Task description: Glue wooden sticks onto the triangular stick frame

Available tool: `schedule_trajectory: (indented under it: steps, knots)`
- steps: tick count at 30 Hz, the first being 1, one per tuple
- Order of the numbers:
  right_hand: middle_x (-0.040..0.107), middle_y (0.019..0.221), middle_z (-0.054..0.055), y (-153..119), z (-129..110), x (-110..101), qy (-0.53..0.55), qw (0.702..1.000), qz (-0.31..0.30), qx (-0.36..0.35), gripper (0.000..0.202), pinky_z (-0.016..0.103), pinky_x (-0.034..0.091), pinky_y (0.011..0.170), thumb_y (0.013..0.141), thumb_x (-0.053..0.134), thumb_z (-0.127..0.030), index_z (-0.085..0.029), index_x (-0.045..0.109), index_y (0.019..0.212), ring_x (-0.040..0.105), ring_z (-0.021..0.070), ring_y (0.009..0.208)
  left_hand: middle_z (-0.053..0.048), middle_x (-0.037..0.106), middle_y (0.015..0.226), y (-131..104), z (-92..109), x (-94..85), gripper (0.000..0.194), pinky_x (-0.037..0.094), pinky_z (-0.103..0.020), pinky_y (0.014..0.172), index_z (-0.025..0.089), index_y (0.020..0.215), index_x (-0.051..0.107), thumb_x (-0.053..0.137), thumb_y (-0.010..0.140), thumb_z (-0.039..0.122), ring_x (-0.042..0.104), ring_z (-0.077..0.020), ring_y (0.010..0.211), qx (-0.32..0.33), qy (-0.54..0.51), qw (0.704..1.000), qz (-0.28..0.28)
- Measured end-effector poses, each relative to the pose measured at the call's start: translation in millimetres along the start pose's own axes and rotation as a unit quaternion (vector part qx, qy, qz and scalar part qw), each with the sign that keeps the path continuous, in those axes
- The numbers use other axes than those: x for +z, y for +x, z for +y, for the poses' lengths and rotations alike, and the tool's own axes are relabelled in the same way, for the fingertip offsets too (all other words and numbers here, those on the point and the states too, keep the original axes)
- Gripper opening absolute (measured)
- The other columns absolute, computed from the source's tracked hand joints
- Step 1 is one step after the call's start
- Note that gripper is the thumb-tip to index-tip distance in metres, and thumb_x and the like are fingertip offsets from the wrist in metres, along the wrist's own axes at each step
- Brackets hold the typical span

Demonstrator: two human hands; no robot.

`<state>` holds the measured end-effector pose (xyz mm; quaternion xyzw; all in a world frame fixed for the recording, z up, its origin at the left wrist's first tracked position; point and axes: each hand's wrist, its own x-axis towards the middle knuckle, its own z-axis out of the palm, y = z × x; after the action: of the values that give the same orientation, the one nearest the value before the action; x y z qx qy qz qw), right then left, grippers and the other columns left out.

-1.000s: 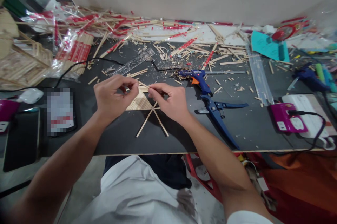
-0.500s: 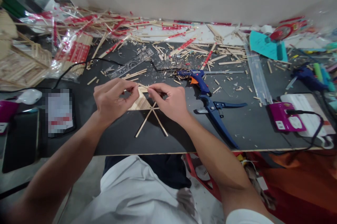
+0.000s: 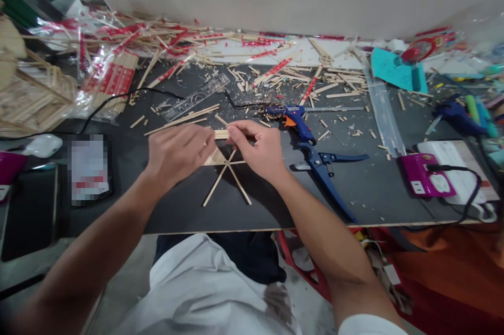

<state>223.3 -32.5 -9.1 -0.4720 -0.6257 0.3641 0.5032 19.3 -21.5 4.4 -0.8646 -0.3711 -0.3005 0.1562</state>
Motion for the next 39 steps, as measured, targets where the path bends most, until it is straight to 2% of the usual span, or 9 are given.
schedule_trajectory:
  steps: [4, 10, 13, 16, 18, 22, 26, 30, 39]
  knots:
    - [0.075, 0.073, 0.000, 0.0, 0.7, 1.7, 0.053, 0.999, -0.010, 0.002, 0.025, 0.024, 0.052, 0.056, 0.096, 0.067, -0.044, -0.021, 0.076, 0.096, 0.065, 0.0101, 0.057, -0.007, 0.068, 0.072, -5.7, -28.3, -2.9, 0.029, 0.037, -0.030, 0.059, 0.019, 0.074, 0.068, 0.052, 0.097, 0.025, 0.063, -0.0200, 0.067, -0.222, 0.046, 0.971, -0.076]
    - [0.075, 0.074, 0.000, -0.2, -1.9, 2.0, 0.114, 0.993, -0.039, 0.009, 0.026, 0.023, 0.051, 0.054, 0.098, 0.065, -0.045, -0.021, 0.076, 0.096, 0.064, 0.0091, 0.056, -0.008, 0.072, 0.081, -11.4, -45.7, -6.9, 0.026, 0.040, -0.032, 0.061, 0.021, 0.069, 0.071, 0.068, 0.090, 0.036, 0.064, -0.0237, 0.070, -0.287, 0.057, 0.953, -0.082]
    - [0.075, 0.074, 0.000, -0.9, -3.6, 1.7, 0.116, 0.992, -0.052, 0.016, 0.026, 0.022, 0.052, 0.055, 0.099, 0.064, -0.045, -0.021, 0.076, 0.095, 0.063, 0.0087, 0.056, -0.007, 0.073, 0.087, -6.1, -39.2, -8.7, 0.023, 0.041, -0.032, 0.059, 0.022, 0.073, 0.073, 0.069, 0.091, 0.036, 0.063, -0.0207, 0.067, -0.271, 0.017, 0.961, -0.057]
    - [0.074, 0.073, 0.000, -1.8, -4.2, 2.6, 0.098, 0.993, -0.057, 0.020, 0.028, 0.023, 0.052, 0.055, 0.098, 0.064, -0.047, -0.021, 0.075, 0.096, 0.063, 0.0093, 0.057, -0.003, 0.075, 0.087, 1.2, -29.7, -10.3, 0.015, 0.046, -0.027, 0.063, 0.024, 0.092, 0.077, 0.066, 0.095, 0.033, 0.065, -0.0155, 0.071, -0.194, -0.121, 0.973, -0.028]
    - [0.074, 0.072, 0.000, -2.4, -3.6, 3.7, 0.080, 0.995, -0.058, 0.016, 0.028, 0.023, 0.053, 0.056, 0.098, 0.064, -0.047, -0.021, 0.075, 0.096, 0.063, 0.0098, 0.057, -0.001, 0.076, 0.086, 4.7, -21.8, -10.2, 0.013, 0.048, -0.023, 0.063, 0.022, 0.099, 0.077, 0.068, 0.094, 0.030, 0.064, -0.0118, 0.067, -0.176, -0.203, 0.963, 0.001]
    - [0.075, 0.074, -0.001, -3.5, -2.1, 6.6, 0.062, 0.996, -0.064, -0.006, 0.023, 0.023, 0.053, 0.058, 0.098, 0.064, -0.042, -0.021, 0.074, 0.097, 0.063, 0.0095, 0.058, 0.001, 0.078, 0.080, 6.4, -5.4, -6.6, 0.005, 0.050, -0.019, 0.060, 0.021, 0.089, 0.076, 0.075, 0.090, 0.026, 0.065, -0.0083, 0.062, -0.193, -0.266, 0.941, 0.083]
    - [0.076, 0.075, -0.001, -4.9, -2.8, 8.1, 0.032, 0.997, -0.052, -0.035, 0.020, 0.023, 0.053, 0.060, 0.099, 0.063, -0.038, -0.021, 0.073, 0.098, 0.065, 0.0098, 0.059, 0.001, 0.079, 0.079, 4.5, 2.8, -3.4, 0.008, 0.052, -0.019, 0.060, 0.021, 0.085, 0.076, 0.074, 0.091, 0.025, 0.067, -0.0083, 0.061, -0.172, -0.248, 0.945, 0.127]
    - [0.077, 0.077, -0.001, -5.1, -4.5, 5.3, -0.029, 0.995, -0.043, -0.086, 0.016, 0.023, 0.054, 0.062, 0.099, 0.062, -0.033, -0.021, 0.073, 0.100, 0.067, 0.0103, 0.059, 0.001, 0.080, 0.082, 3.5, 2.1, -4.4, 0.009, 0.052, -0.018, 0.063, 0.021, 0.084, 0.076, 0.072, 0.092, 0.021, 0.070, -0.0086, 0.066, -0.140, -0.231, 0.953, 0.135]
    - [0.080, 0.084, 0.002, -3.3, -3.5, 0.7, -0.164, 0.974, -0.031, -0.151, 0.025, 0.029, 0.058, 0.072, 0.102, 0.056, -0.040, -0.026, 0.076, 0.099, 0.073, 0.0165, 0.072, 0.000, 0.080, 0.083, -1.1, -4.0, -7.4, 0.015, 0.055, -0.021, 0.070, 0.023, 0.087, 0.076, 0.065, 0.096, 0.024, 0.073, -0.0112, 0.073, -0.128, -0.188, 0.971, 0.074]
